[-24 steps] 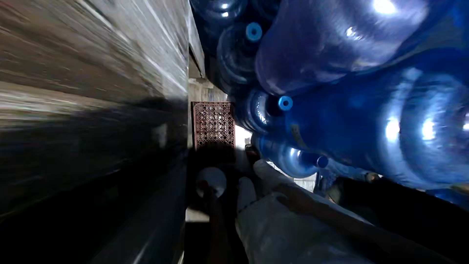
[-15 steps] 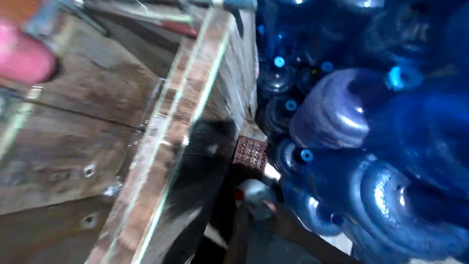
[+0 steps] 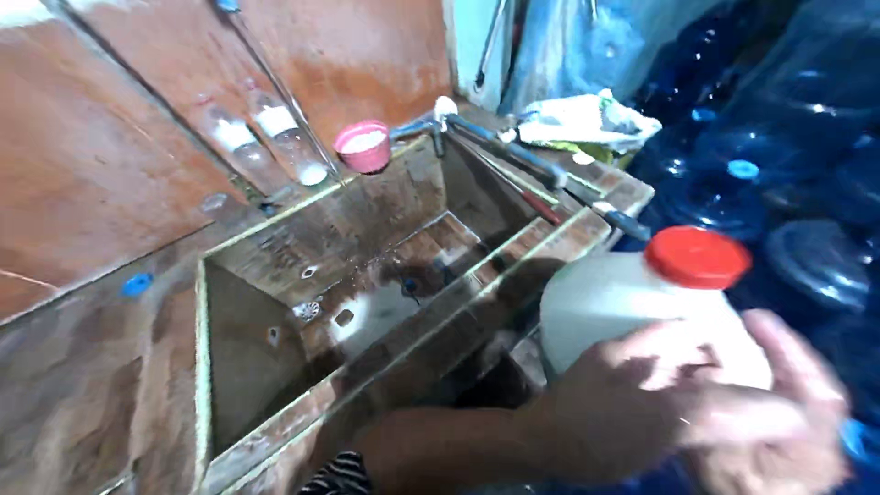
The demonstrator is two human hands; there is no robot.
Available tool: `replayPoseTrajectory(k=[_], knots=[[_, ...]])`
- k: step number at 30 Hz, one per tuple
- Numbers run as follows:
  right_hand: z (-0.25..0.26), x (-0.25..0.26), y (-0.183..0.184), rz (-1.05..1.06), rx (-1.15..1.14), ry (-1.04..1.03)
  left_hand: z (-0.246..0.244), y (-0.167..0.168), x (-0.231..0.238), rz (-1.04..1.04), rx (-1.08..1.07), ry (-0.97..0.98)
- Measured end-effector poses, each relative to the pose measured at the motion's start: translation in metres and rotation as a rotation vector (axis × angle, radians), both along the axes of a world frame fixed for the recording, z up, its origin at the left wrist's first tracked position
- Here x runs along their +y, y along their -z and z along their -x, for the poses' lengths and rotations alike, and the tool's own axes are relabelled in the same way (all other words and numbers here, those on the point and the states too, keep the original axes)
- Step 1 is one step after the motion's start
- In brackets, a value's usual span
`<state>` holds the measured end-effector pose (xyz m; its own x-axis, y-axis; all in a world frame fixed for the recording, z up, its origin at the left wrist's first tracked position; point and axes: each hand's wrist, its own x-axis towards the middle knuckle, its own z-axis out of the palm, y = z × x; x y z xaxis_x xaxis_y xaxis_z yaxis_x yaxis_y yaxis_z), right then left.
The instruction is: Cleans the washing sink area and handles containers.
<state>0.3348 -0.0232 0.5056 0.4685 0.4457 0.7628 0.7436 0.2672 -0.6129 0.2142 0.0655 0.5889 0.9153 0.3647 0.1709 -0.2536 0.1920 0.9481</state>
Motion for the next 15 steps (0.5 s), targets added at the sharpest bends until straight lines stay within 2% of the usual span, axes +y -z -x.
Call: replayPoseTrajectory(k=[3, 4, 8, 11, 13, 15], knots=[[-0.013, 0.053, -0.069, -0.076, -0.054, 0.030, -0.010, -0.038, 0.036, 0.045, -0.261, 0.046], [-0.019, 0.070, -0.078, -0.086, -0.062, -0.009, -0.013, -0.046, 0.050, 0.046, -0.307, 0.030], [-0.035, 0.130, -0.073, -0.130, -0.013, -0.114, -0.018, -0.055, 0.097, -0.004, -0.195, -0.047], [-0.033, 0.154, -0.044, -0.112, 0.081, -0.178, -0.016, -0.042, 0.118, 0.024, 0.012, -0.049], [-0.033, 0.163, -0.039, -0.081, 0.090, -0.196, -0.006, -0.046, 0.134, -0.181, 0.112, -0.016], [-0.035, 0.169, -0.039, -0.046, 0.094, -0.248, 0.007, -0.059, 0.145, -0.632, 0.146, -0.198]])
